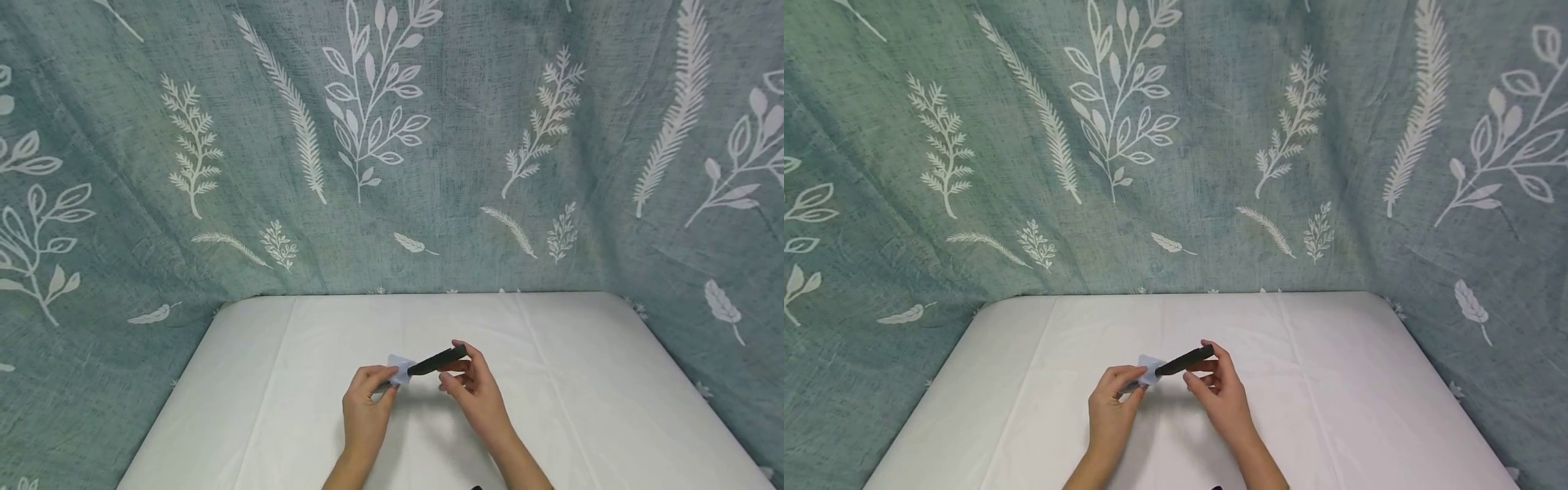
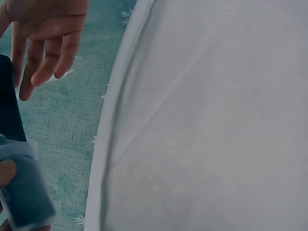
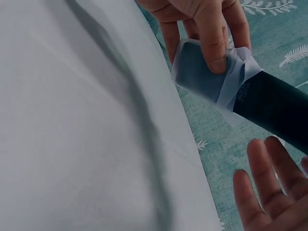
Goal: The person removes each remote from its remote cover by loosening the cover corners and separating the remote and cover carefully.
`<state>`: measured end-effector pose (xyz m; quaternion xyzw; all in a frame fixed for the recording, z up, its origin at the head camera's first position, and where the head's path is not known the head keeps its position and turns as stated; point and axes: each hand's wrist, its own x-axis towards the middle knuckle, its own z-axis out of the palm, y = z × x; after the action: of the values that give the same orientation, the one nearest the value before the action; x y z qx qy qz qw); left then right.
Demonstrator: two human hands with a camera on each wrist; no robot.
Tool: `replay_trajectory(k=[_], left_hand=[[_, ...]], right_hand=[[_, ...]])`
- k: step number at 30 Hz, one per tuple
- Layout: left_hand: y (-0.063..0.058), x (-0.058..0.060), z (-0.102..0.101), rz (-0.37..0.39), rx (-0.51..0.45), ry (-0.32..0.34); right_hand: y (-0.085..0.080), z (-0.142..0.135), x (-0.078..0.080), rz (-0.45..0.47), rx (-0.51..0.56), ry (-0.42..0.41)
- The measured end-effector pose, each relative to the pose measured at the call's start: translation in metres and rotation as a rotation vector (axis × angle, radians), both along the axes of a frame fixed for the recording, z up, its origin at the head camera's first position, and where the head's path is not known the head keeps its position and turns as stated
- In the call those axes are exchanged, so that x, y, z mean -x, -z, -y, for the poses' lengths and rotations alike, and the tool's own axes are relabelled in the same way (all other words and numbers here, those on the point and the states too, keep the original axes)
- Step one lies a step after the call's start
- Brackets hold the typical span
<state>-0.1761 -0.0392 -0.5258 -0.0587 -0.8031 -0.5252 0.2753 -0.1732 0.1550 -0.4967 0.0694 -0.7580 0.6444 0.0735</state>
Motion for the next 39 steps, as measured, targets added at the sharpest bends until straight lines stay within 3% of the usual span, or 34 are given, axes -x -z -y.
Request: replay_trajectory(k=[7,14,22,27,30,39], left_hand=[[0.003,0.001,-0.001,-0.085,0.054,0.004],[0.006,0.002,-0.001,-0.186,0.151,0.001],[0.009,0.000,0.000,-0.165,0.183,0.033],[0.006,-0.002,0.001,-0.132,0.177,0.105],[0.005,-0.002,0.002,-0.154,0.176,0.140],[-0.001,0.002,0.006,-0.279,0.261,0.058]], right_hand=[[-0.005,0.004,0.000,0.156,0.022,0.049],[-0.007,0.005,-0.002,0.220,0.047,0.064],[-0.002,0.004,-0.004,0.270,0.116,0.069],[0.001,0.002,-0.005,0.271,0.134,0.076],[0.002,0.000,-0.004,0.272,0.141,0.079],[0.006,-0.006,-0.002,0.258,0.218,0.012]])
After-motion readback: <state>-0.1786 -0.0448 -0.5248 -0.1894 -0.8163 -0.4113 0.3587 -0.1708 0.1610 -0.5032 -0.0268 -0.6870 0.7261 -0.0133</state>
